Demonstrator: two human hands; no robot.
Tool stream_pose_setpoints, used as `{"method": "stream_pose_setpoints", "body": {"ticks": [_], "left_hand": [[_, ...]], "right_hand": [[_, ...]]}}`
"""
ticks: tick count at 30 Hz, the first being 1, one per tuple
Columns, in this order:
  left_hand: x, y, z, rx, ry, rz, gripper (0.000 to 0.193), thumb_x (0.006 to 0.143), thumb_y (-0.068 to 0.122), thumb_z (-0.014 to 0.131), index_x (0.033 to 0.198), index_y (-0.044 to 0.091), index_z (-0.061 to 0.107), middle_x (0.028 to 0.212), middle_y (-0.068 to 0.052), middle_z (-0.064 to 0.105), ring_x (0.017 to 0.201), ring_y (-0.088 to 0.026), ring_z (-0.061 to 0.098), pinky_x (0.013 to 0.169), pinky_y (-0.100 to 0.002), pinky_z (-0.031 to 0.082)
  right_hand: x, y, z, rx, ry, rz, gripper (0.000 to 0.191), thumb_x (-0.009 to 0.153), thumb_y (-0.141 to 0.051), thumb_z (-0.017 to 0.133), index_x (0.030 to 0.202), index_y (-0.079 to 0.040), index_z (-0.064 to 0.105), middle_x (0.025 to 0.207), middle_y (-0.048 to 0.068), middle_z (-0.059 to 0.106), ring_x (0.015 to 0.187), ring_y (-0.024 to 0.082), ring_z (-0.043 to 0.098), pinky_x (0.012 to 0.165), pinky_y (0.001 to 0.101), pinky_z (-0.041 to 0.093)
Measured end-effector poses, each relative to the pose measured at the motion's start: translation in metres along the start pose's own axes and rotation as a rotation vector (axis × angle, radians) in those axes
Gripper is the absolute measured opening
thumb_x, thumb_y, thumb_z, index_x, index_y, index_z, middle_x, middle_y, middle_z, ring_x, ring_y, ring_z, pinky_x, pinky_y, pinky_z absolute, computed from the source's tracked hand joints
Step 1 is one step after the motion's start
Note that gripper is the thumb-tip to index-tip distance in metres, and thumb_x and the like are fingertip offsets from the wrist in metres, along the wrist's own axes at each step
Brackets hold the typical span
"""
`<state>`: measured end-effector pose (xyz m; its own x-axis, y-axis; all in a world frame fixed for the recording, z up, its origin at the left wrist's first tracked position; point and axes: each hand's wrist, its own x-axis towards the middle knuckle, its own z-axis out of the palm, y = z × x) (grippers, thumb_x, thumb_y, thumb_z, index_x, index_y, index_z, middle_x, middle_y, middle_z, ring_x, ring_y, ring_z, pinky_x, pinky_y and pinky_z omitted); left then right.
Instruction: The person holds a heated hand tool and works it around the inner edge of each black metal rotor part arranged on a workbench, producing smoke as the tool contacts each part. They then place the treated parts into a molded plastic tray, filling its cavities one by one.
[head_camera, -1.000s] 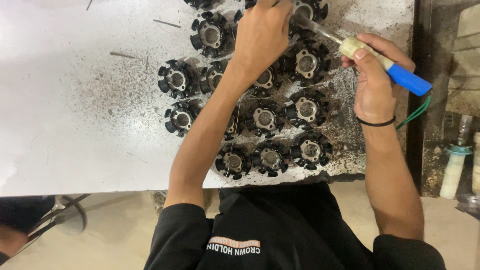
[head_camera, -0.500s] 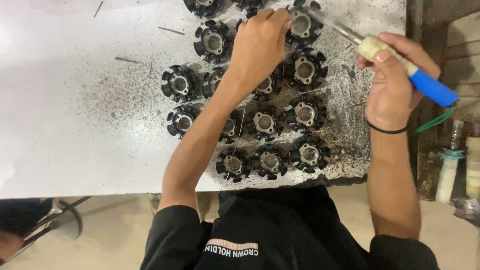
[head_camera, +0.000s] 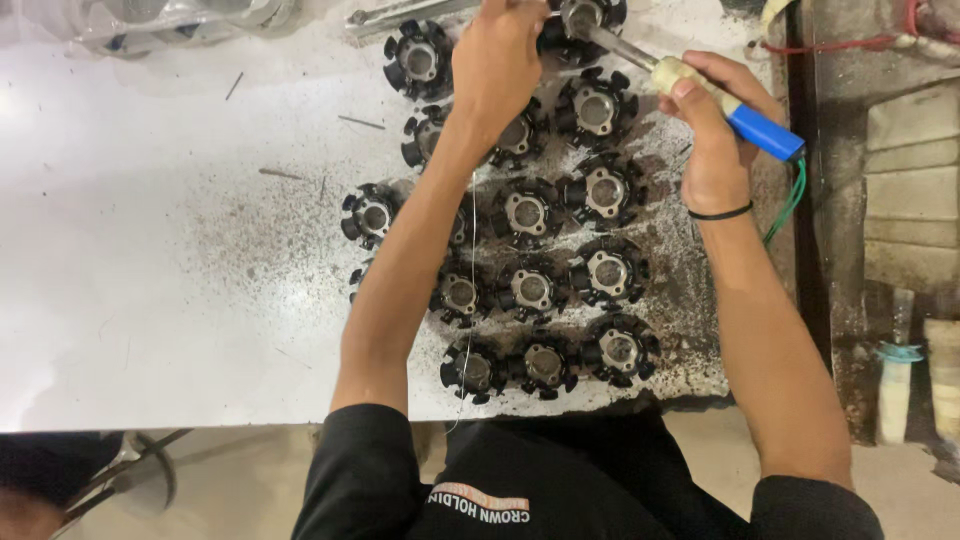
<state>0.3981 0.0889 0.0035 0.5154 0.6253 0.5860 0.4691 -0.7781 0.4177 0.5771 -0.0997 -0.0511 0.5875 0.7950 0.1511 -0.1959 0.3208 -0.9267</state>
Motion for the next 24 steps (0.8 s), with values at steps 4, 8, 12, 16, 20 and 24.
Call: {"method": "stream_pose_setpoints", "body": {"ticks": [4,8,12,16,20,24], "left_hand": [[-0.023,-0.022,0.026,-0.047,0.034,-0.051,0.006,0.085,0.010,0.072,0.090,0.011,0.075,0.084,-0.014,0.070,0.070,-0.038,0.068,0.059,-0.048,0.054],[-0.024,-0.037,0.035,-0.037,0.021,-0.065,0.002,0.086,0.011,0.074,0.089,0.011,0.075,0.080,-0.016,0.068,0.071,-0.041,0.066,0.060,-0.049,0.055],[-0.022,-0.042,0.034,-0.094,0.011,-0.021,0.004,0.089,0.010,0.071,0.088,0.007,0.069,0.082,-0.015,0.068,0.076,-0.041,0.067,0.063,-0.049,0.056],[-0.024,-0.042,0.030,-0.149,0.030,0.009,0.005,0.092,0.011,0.070,0.096,0.007,0.069,0.087,-0.016,0.070,0.080,-0.041,0.067,0.066,-0.051,0.055],[-0.028,-0.042,0.032,-0.113,-0.036,-0.081,0.004,0.093,0.012,0.070,0.096,0.010,0.071,0.087,-0.014,0.071,0.079,-0.041,0.068,0.065,-0.050,0.055],[-0.025,-0.048,0.040,-0.093,0.010,0.012,0.007,0.089,0.014,0.069,0.094,0.010,0.072,0.083,-0.014,0.072,0.074,-0.040,0.069,0.062,-0.049,0.055]], "right_hand": [[0.005,-0.003,0.006,-0.028,0.006,0.010,0.028,0.103,-0.009,0.077,0.126,0.006,0.070,0.116,0.016,0.074,0.100,0.023,0.075,0.093,0.0355,0.065],[0.006,-0.002,0.006,-0.035,-0.012,0.024,0.028,0.104,-0.010,0.076,0.127,0.005,0.071,0.117,0.017,0.074,0.103,0.024,0.075,0.095,0.0366,0.066],[0.005,0.001,0.004,-0.055,-0.035,-0.028,0.028,0.106,-0.012,0.077,0.128,0.003,0.070,0.119,0.017,0.074,0.106,0.025,0.076,0.093,0.0370,0.067],[0.004,0.002,0.006,-0.058,-0.021,-0.024,0.028,0.106,-0.013,0.078,0.128,0.004,0.071,0.120,0.016,0.072,0.109,0.026,0.075,0.095,0.0375,0.067],[0.004,0.002,0.008,-0.039,0.001,-0.005,0.028,0.105,-0.012,0.078,0.127,0.004,0.071,0.119,0.016,0.073,0.107,0.026,0.075,0.096,0.0389,0.067],[0.004,0.003,0.008,-0.050,-0.016,-0.016,0.027,0.106,-0.011,0.077,0.127,0.004,0.070,0.121,0.016,0.073,0.110,0.027,0.075,0.096,0.0388,0.067]]}}
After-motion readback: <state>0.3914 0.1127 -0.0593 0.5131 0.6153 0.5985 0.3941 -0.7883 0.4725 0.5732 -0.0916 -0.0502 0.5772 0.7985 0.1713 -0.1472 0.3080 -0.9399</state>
